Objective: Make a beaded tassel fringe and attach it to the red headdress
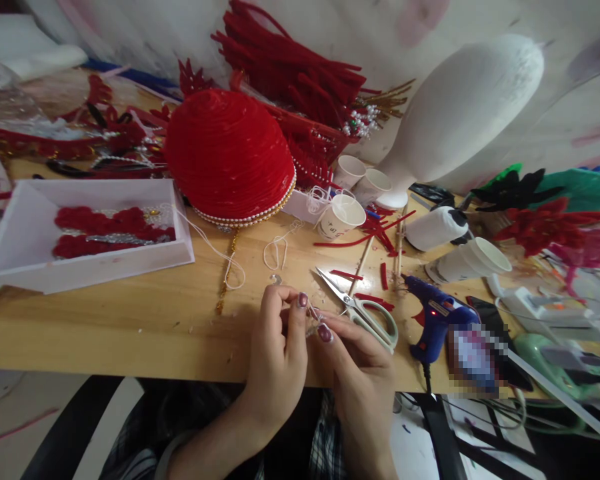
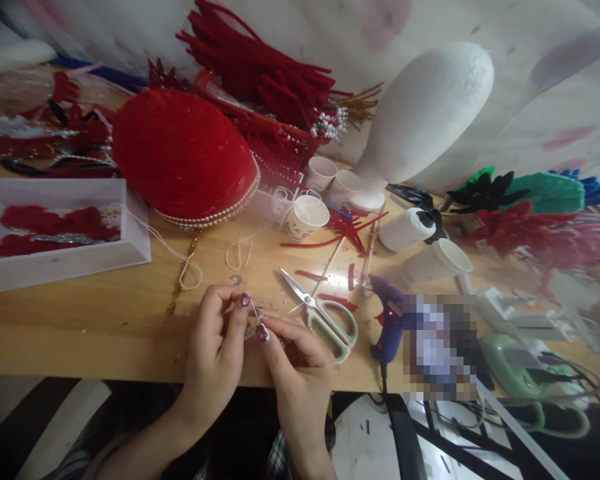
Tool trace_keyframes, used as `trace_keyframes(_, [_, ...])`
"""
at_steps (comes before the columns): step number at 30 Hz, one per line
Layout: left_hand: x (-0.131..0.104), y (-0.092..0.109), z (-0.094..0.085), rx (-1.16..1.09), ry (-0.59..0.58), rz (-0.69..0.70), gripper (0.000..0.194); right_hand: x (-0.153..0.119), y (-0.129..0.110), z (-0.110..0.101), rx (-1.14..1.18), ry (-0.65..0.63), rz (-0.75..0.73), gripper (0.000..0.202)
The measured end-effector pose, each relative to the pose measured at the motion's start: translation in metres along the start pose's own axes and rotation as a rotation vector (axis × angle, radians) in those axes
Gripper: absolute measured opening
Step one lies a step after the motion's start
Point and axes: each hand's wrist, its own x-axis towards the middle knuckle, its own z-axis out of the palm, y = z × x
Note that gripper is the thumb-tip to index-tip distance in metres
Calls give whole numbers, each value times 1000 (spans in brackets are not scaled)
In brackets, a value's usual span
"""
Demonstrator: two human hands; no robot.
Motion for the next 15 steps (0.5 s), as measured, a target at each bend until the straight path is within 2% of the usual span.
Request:
trace_keyframes(7, [-1,2,-1,-59,33,9,13,-1,-7,2,-8,21,36,10])
trace_keyframes(15, [0,3,-5,-50,58,79,10,-1,-8,2,-4,-6,20,9])
